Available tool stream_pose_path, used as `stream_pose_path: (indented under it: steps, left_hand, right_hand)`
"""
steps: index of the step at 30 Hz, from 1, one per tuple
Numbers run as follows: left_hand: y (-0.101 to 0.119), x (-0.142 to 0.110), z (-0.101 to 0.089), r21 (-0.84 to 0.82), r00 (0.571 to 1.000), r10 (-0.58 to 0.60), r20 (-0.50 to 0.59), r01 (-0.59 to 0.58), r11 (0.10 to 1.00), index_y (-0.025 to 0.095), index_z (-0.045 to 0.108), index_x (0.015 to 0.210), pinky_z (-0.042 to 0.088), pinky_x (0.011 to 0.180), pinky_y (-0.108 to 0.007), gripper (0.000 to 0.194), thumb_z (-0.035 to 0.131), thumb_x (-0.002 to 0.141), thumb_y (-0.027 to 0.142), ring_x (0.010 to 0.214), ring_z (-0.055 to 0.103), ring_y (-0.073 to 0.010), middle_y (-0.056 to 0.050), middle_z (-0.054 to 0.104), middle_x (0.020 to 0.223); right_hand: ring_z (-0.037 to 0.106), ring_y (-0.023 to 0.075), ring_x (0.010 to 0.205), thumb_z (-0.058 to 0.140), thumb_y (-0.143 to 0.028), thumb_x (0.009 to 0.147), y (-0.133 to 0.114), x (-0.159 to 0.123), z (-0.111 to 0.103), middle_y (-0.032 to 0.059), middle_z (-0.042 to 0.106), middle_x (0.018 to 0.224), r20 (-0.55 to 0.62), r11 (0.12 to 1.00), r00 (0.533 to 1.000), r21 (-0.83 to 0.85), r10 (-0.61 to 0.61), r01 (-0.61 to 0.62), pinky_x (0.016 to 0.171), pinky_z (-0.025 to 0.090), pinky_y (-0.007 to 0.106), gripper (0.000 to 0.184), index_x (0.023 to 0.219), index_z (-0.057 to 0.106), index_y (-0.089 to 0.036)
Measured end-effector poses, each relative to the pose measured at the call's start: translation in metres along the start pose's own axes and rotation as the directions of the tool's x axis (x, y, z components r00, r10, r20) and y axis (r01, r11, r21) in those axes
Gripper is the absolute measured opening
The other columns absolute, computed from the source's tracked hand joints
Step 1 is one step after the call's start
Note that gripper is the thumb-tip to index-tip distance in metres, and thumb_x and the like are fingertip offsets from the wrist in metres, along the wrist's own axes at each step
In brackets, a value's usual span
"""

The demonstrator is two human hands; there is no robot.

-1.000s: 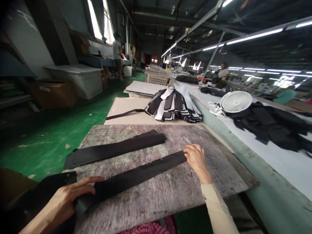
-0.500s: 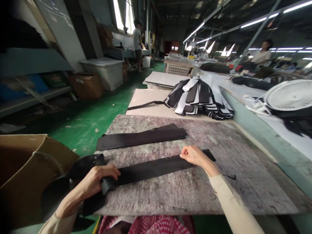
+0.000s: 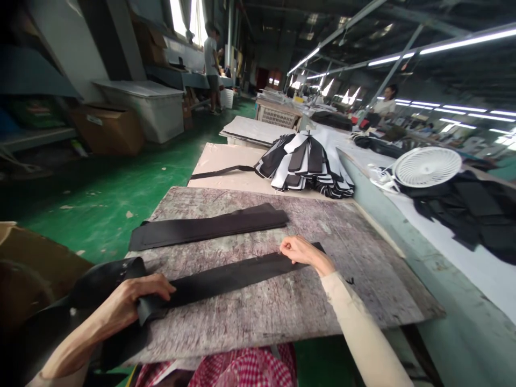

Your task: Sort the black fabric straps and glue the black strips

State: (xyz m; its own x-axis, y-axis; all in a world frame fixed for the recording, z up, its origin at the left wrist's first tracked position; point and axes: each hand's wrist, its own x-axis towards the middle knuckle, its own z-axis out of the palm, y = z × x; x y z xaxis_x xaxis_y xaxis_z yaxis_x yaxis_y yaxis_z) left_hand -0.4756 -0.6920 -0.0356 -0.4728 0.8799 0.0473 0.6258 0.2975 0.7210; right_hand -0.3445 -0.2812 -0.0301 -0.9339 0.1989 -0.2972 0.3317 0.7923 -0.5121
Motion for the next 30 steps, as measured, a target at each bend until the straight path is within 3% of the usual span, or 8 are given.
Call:
stream_pose_path:
  steps: [5, 13, 20, 25, 30]
  left_hand:
    - [-0.004, -0.001, 0.001, 0.020, 1.000, 0.005, -0.003, -0.005, 1.000, 0.021, 0.070, 0.079, 0.050, 0.081, -0.024, 0.028, 0.047, 0.072, 0.007, 0.091, 0.067, -0.0180, -0.004, 0.072, 0.095]
    - [-0.006, -0.001, 0.000, 0.008, 1.000, -0.002, 0.013, 0.001, 1.000, 0.020, 0.069, 0.080, 0.049, 0.082, -0.025, 0.024, 0.046, 0.075, 0.011, 0.093, 0.066, -0.0190, -0.006, 0.072, 0.096]
    - [-0.002, 0.001, 0.000, 0.009, 1.000, -0.007, -0.009, 0.007, 1.000, 0.021, 0.069, 0.077, 0.051, 0.080, -0.025, 0.021, 0.049, 0.077, 0.017, 0.090, 0.067, -0.0199, -0.005, 0.072, 0.093]
    - [0.014, 0.000, -0.012, 0.000, 0.991, 0.111, -0.071, -0.111, 0.994, 0.023, 0.071, 0.077, 0.052, 0.073, -0.023, 0.016, 0.057, 0.081, 0.031, 0.082, 0.069, -0.0214, -0.005, 0.073, 0.087]
    - [0.038, -0.003, -0.025, 0.061, 0.972, 0.226, -0.067, -0.222, 0.973, 0.031, 0.071, 0.094, 0.054, 0.075, -0.025, 0.030, 0.049, 0.086, 0.050, 0.087, 0.069, -0.0225, -0.006, 0.073, 0.097]
  right_hand:
    - [0.056, 0.0114, 0.053, 0.058, -0.027, 0.075, 0.001, 0.002, 0.005, -0.0001, 0.060, 0.065, -0.045, 1.000, 0.999, 0.009, 0.001, -0.001, 0.049, 0.039, 0.020, 0.011, 0.072, 0.056, -0.017]
    - [0.056, 0.0093, 0.045, 0.056, -0.029, 0.077, 0.005, 0.004, 0.000, -0.0006, 0.060, 0.069, 0.022, 0.996, 1.000, 0.090, 0.006, -0.008, 0.045, 0.040, 0.020, 0.013, 0.080, 0.056, -0.016]
    - [0.050, 0.0074, 0.039, 0.062, -0.022, 0.068, 0.007, 0.008, 0.002, -0.0035, 0.056, 0.060, 0.010, 0.972, 0.999, 0.230, 0.051, -0.052, 0.041, 0.035, 0.020, 0.010, 0.070, 0.055, -0.016]
    - [0.058, 0.0104, 0.056, 0.061, -0.041, 0.074, 0.028, 0.002, 0.000, 0.0022, 0.061, 0.073, 0.021, 0.866, 1.000, 0.499, 0.023, -0.031, 0.051, 0.046, 0.021, 0.030, 0.087, 0.056, -0.015]
    - [0.032, 0.0026, 0.040, 0.051, -0.061, 0.078, 0.043, 0.004, 0.001, 0.0009, 0.058, 0.075, -0.189, 0.747, 0.980, 0.660, 0.068, 0.076, 0.036, 0.025, 0.018, 0.049, 0.096, 0.053, -0.016]
